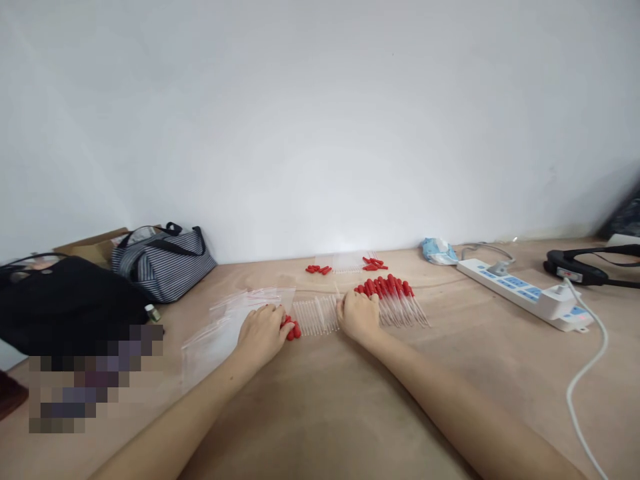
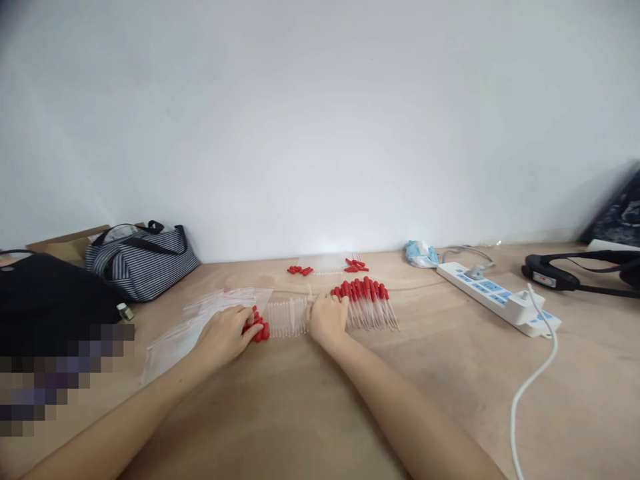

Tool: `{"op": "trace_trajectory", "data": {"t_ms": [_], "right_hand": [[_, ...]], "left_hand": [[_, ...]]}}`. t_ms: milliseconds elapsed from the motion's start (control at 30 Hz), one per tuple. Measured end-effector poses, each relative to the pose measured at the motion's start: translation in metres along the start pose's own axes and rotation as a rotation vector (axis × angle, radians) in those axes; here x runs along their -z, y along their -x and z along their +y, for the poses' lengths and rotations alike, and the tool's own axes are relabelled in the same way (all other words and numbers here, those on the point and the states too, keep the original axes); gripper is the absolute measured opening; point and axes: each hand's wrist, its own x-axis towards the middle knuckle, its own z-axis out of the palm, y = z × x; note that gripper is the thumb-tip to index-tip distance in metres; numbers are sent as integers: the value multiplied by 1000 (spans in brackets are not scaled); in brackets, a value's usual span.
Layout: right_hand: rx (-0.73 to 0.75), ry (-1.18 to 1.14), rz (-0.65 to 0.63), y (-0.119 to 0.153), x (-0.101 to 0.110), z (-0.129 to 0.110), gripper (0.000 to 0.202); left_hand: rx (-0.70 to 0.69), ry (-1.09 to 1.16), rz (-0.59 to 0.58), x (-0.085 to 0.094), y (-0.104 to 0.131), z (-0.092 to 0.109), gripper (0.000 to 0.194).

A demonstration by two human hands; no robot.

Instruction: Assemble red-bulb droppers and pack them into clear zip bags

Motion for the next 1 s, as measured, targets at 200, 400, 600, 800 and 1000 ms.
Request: {"op": "trace_trajectory", "data": {"t_ms": [200,400,600,800,1000], "right_hand": [[282,-285,264,30,-7,37,21],[510,-452,187,64,6,85,20],[598,-327,114,68,19,96,23],[647,-295,62,69,24,87,18],[609,-319,27,72,25,79,15]], "left_hand": [[-77,-10,116,4,5,9,16],[-299,431,180,-11,21,36,11],[-304,630,72,-28,29,48,5],[-385,653,44,-26,29,49,19],[-359,729,52,-27,25,53,19]]}}
